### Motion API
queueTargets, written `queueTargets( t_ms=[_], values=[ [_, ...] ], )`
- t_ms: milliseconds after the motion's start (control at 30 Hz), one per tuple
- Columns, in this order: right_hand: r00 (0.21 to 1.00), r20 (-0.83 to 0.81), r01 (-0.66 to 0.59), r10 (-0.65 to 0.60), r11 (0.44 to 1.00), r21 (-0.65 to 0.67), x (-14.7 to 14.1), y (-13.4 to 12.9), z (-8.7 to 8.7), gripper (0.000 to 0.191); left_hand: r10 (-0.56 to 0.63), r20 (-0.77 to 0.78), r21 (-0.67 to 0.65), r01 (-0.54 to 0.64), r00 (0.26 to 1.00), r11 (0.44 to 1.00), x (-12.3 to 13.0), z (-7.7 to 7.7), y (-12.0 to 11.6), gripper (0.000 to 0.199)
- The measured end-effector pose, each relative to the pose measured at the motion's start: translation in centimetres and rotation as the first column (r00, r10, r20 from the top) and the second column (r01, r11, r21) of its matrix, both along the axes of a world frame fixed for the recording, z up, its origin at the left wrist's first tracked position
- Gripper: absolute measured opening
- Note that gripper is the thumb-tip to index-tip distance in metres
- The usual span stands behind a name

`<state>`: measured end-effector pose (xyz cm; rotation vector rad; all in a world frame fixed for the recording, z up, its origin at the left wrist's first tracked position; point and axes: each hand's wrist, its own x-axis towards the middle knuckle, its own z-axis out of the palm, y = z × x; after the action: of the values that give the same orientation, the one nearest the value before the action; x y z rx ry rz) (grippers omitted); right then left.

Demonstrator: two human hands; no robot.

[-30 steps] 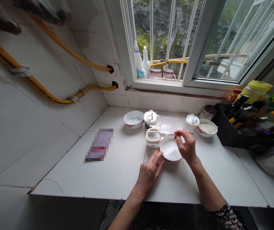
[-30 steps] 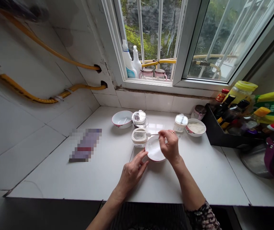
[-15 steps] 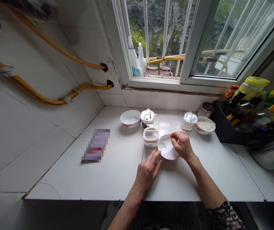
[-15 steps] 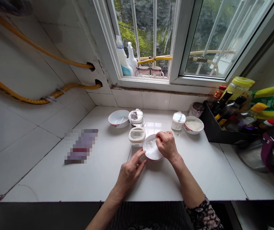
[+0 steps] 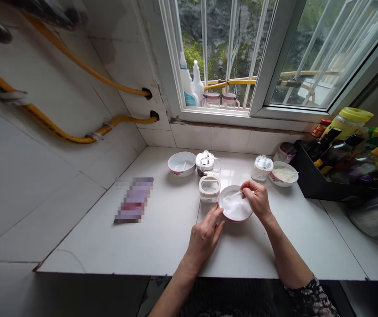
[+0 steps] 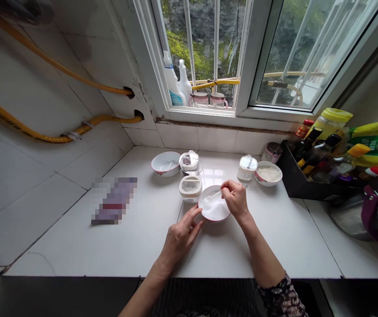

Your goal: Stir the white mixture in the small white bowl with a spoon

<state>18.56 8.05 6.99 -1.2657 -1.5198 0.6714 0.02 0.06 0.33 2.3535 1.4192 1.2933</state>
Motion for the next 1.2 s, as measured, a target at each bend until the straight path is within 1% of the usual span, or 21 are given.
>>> queueTargets(
  t_ms=[133, 267, 500, 600, 700, 767, 800, 833, 867, 900, 933, 967, 1000, 1033, 1067, 1100, 1133, 1200],
  values=[
    [0.977, -0.209, 0.01, -0.038, 0.991, -0.134, 0.2, 0.2, 0.2, 0.013, -0.003, 0.011, -0.008, 0.003, 1.0, 1.0, 0.0, -0.1, 0.0, 0.03],
    [0.938, -0.342, -0.016, -0.052, 0.981, -0.192, 0.5, 0.6, 0.3, 0.012, -0.002, 0.01, -0.024, 0.002, 1.0, 1.0, 0.0, -0.2, 0.0, 0.032],
    [0.909, -0.414, -0.046, -0.049, 0.975, -0.216, 0.9, 1.2, 0.3, 0.01, -0.009, 0.013, -0.029, 0.009, 1.0, 1.0, -0.1, -0.3, 0.0, 0.035],
    [0.898, -0.437, -0.036, -0.061, 0.977, -0.21, 0.4, 1.4, 0.4, 0.01, -0.006, 0.003, -0.02, 0.006, 1.0, 1.0, 0.0, -0.3, 0.1, 0.036],
    [0.899, -0.435, -0.026, -0.05, 0.985, -0.168, -0.6, 1.3, 0.7, 0.01, -0.003, 0.002, 0.004, 0.003, 1.0, 1.0, 0.0, -0.4, 0.1, 0.034],
    [0.92, -0.391, -0.009, -0.031, 0.995, -0.1, -1.5, 1.0, 0.8, 0.011, 0.0, 0.006, 0.012, 0.0, 1.0, 1.0, 0.1, -0.3, 0.1, 0.034],
    [0.939, -0.342, 0.003, -0.019, 0.999, -0.048, -2.0, 0.8, 0.9, 0.012, -0.001, 0.007, 0.009, 0.001, 1.0, 1.0, 0.1, -0.3, 0.1, 0.034],
    [0.964, -0.267, 0.014, -0.007, 1.0, 0.024, -2.4, 0.6, 0.9, 0.012, -0.003, 0.006, 0.007, 0.003, 1.0, 1.0, 0.1, -0.3, 0.1, 0.034],
    [0.987, -0.158, 0.012, 0.006, 0.993, 0.116, -2.8, 0.3, 0.8, 0.012, -0.004, 0.005, 0.004, 0.004, 1.0, 1.0, 0.1, -0.3, 0.1, 0.035],
    [0.999, -0.027, -0.014, 0.021, 0.976, 0.219, -3.1, 0.1, 0.7, 0.011, -0.004, 0.003, 0.001, 0.004, 1.0, 1.0, 0.0, -0.4, 0.1, 0.037],
    [0.993, 0.116, -0.066, 0.031, 0.947, 0.316, -3.4, 0.0, 0.6, 0.012, -0.004, 0.0, -0.002, 0.004, 1.0, 1.0, 0.0, -0.4, 0.1, 0.039],
    [0.967, 0.251, -0.137, 0.037, 0.91, 0.392, -3.6, -0.2, 0.5, 0.014, -0.003, -0.003, -0.004, 0.003, 1.0, 1.0, 0.0, -0.4, 0.1, 0.041],
    [0.932, 0.361, -0.208, 0.04, 0.873, 0.441, -3.7, -0.2, 0.4, 0.017, -0.002, -0.005, -0.005, 0.002, 1.0, 1.0, -0.1, -0.5, 0.1, 0.043],
    [0.898, 0.438, -0.264, 0.038, 0.843, 0.468, -3.8, -0.3, 0.4, 0.02, -0.002, -0.008, -0.005, 0.002, 1.0, 1.0, -0.1, -0.5, 0.1, 0.045],
    [0.878, 0.477, -0.292, 0.032, 0.826, 0.483, -3.7, -0.3, 0.4, 0.021, -0.002, -0.01, -0.004, 0.002, 1.0, 1.0, -0.1, -0.6, 0.1, 0.045],
    [0.874, 0.485, -0.29, 0.019, 0.821, 0.492, -3.6, -0.3, 0.5, 0.022, -0.002, -0.009, -0.002, 0.002, 1.0, 1.0, -0.1, -0.6, 0.1, 0.045],
    [0.884, 0.467, -0.265, 0.0, 0.824, 0.501, -3.3, -0.3, 0.6, 0.022, -0.001, -0.007, -0.002, 0.001, 1.0, 1.0, 0.0, -0.6, 0.1, 0.044],
    [0.923, 0.381, -0.164, -0.055, 0.84, 0.517, -2.5, -0.3, 1.0, 0.019, -0.001, 0.001, -0.006, 0.001, 1.0, 1.0, 0.0, -0.6, 0.1, 0.04]
  ],
)
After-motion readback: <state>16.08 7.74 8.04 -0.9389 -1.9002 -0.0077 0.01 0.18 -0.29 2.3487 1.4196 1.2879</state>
